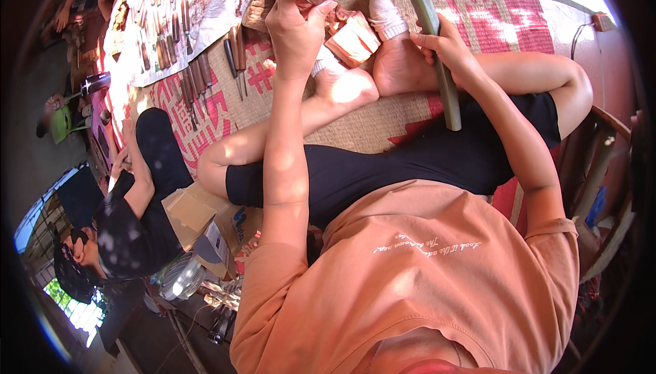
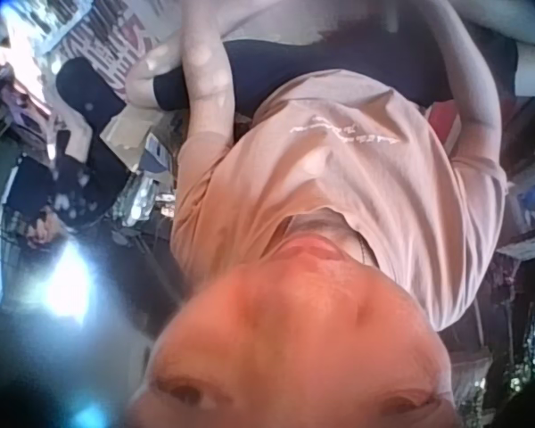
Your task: The person sits cross-legged on a mat and carves a small wooden figurine using a chisel and a green mallet. They repeatedly strike the chisel to shape the wood, occasionally adjusting the piece and clearing away shavings.
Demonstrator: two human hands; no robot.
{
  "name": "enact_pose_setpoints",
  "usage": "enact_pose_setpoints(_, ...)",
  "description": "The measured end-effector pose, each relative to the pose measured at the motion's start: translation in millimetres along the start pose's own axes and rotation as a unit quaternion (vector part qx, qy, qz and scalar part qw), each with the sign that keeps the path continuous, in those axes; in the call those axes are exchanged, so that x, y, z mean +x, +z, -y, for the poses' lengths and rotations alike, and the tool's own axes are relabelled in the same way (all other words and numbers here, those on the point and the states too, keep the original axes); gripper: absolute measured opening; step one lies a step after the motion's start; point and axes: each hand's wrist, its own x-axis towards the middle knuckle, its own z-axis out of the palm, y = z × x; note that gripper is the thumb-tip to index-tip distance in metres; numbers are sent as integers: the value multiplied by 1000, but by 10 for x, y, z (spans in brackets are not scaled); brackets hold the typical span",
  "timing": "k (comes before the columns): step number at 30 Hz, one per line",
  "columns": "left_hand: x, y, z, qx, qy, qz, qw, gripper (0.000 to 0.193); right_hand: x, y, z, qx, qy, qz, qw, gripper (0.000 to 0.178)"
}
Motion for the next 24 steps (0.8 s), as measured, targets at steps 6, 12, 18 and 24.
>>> enact_pose_setpoints(6,1,-36,159,-72,-78,-18,994,33,-5,11,16,-5,2,-5,1000,23)
enact_pose_setpoints(12,-3,-82,308,-119,-106,-42,986,38,-15,2,11,-1,-3,6,1000,23)
enact_pose_setpoints(18,22,-79,459,-230,-174,-58,956,41,-15,9,20,-10,-1,4,1000,24)
enact_pose_setpoints(24,-4,-86,458,-332,-275,-104,896,35,6,-1,-1,-7,-3,10,1000,25)
